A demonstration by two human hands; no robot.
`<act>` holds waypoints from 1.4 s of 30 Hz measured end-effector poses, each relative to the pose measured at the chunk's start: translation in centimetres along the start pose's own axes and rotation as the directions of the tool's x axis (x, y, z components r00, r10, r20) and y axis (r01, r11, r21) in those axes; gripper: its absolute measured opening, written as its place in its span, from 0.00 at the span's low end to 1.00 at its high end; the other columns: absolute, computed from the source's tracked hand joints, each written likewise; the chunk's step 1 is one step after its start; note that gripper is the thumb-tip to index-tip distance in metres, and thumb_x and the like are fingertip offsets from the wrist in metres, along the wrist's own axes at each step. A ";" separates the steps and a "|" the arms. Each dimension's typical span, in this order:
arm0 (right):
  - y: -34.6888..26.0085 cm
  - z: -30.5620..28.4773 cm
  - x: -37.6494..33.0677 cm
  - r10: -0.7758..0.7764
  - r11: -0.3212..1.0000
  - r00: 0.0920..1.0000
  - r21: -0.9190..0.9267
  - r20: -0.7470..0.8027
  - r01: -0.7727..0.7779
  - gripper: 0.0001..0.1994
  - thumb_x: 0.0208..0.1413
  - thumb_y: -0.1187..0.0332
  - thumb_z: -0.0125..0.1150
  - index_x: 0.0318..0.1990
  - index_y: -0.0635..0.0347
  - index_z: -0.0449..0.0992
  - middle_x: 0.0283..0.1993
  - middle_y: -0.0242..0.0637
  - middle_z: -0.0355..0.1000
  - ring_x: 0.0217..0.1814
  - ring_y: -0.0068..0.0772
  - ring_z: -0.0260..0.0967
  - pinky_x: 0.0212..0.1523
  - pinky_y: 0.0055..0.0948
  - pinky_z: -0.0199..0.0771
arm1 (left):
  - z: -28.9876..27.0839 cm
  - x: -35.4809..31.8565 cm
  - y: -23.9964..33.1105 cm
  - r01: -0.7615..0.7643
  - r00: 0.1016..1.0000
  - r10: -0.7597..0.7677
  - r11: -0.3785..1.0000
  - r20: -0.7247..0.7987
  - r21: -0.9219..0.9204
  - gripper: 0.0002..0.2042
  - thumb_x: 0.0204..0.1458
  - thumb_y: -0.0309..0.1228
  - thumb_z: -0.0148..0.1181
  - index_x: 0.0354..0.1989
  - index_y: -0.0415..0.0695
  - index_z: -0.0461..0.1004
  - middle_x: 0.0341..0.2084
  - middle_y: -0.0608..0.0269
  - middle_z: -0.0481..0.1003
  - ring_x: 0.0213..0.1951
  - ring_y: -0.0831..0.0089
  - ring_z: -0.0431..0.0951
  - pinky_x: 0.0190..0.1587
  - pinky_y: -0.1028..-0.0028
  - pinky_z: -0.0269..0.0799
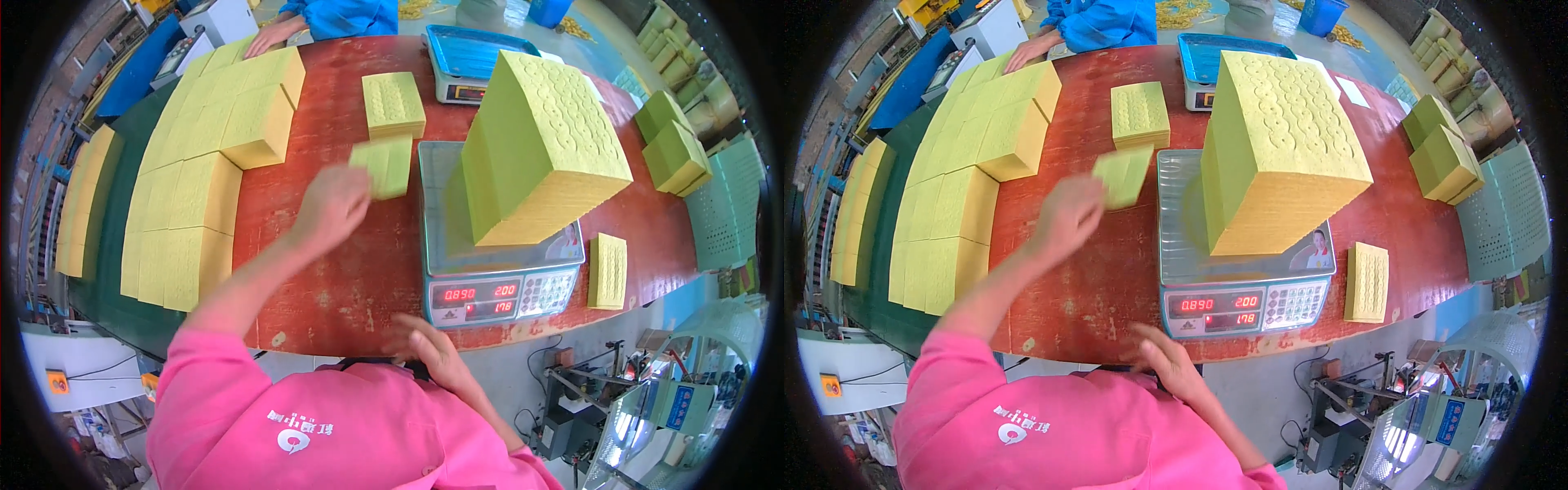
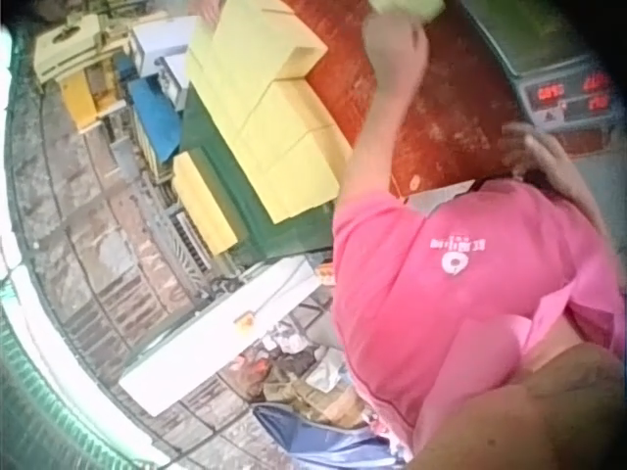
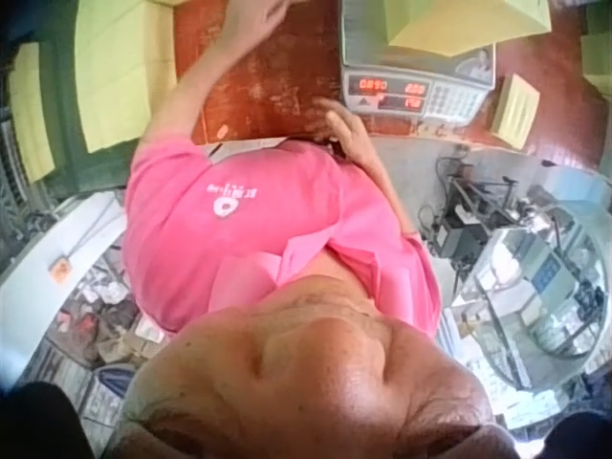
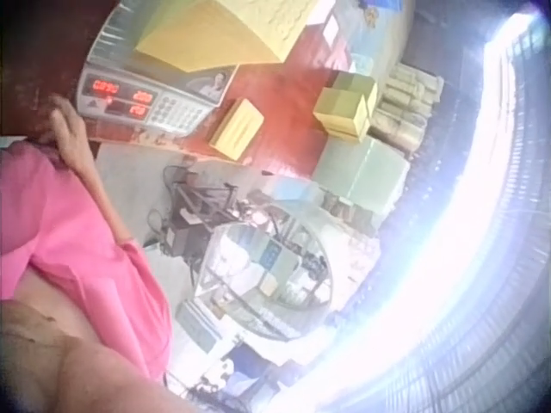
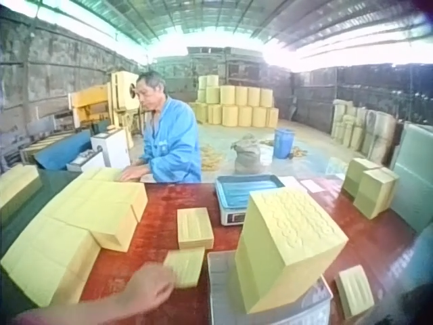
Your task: Weighing and stacking yellow textured paper sheets on a digital scale in a factory setting.
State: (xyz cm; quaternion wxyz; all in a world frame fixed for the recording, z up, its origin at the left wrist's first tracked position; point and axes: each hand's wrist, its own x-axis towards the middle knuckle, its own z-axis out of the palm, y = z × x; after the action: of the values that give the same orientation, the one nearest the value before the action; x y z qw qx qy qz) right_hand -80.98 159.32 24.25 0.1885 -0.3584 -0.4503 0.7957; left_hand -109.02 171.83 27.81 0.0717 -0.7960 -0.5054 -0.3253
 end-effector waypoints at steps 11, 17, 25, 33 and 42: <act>1.2 2.1 5.2 -0.119 0.987 0.991 -0.119 -0.057 0.111 0.18 0.61 0.74 0.49 0.58 0.66 0.66 0.46 0.37 0.73 0.47 0.24 0.71 0.46 0.24 0.73 | -3.1 -17.3 15.3 0.696 0.520 -0.841 0.316 0.149 -0.645 0.19 0.55 0.26 0.58 0.56 0.36 0.68 0.42 0.57 0.77 0.48 0.64 0.77 0.50 0.66 0.74; -5.8 1.0 2.2 -0.448 0.805 0.889 -0.388 0.098 0.449 0.14 0.56 0.73 0.59 0.49 0.66 0.69 0.32 0.38 0.68 0.37 0.21 0.63 0.40 0.28 0.69 | -6.0 -12.6 13.4 0.567 0.395 -0.774 -0.219 0.495 -0.794 0.13 0.60 0.31 0.53 0.48 0.35 0.73 0.40 0.61 0.77 0.40 0.76 0.77 0.43 0.73 0.75; -26.5 -6.1 -3.7 -0.840 0.462 0.523 -0.699 -0.146 0.546 0.16 0.51 0.77 0.66 0.49 0.65 0.75 0.27 0.27 0.69 0.30 0.14 0.62 0.31 0.21 0.65 | -9.6 12.9 14.1 0.480 0.761 -0.585 0.219 0.279 -0.849 0.10 0.55 0.37 0.61 0.34 0.42 0.75 0.23 0.69 0.74 0.21 0.83 0.71 0.18 0.79 0.63; -31.7 -14.3 -0.3 -0.794 0.532 0.568 -0.702 -0.219 0.473 0.20 0.48 0.73 0.69 0.50 0.68 0.75 0.25 0.31 0.72 0.26 0.20 0.68 0.28 0.22 0.66 | -4.4 21.5 12.0 0.618 0.753 -0.513 0.336 0.413 -0.711 0.12 0.57 0.40 0.58 0.26 0.46 0.72 0.17 0.67 0.73 0.14 0.79 0.70 0.13 0.80 0.58; -30.3 -15.2 0.0 -0.830 0.415 0.527 -0.834 -0.184 0.363 0.17 0.48 0.69 0.67 0.46 0.65 0.78 0.23 0.33 0.73 0.24 0.21 0.69 0.28 0.27 0.68 | -3.8 20.5 12.7 0.637 0.741 -0.547 0.392 0.389 -0.664 0.13 0.56 0.41 0.58 0.23 0.48 0.69 0.14 0.69 0.69 0.13 0.81 0.66 0.13 0.80 0.53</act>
State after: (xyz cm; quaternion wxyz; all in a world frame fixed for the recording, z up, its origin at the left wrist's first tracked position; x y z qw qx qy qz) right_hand -70.46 184.01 44.96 0.4491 -0.4241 -0.7385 0.2704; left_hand -94.26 179.59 45.58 -0.4186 -0.5305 -0.5704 -0.4668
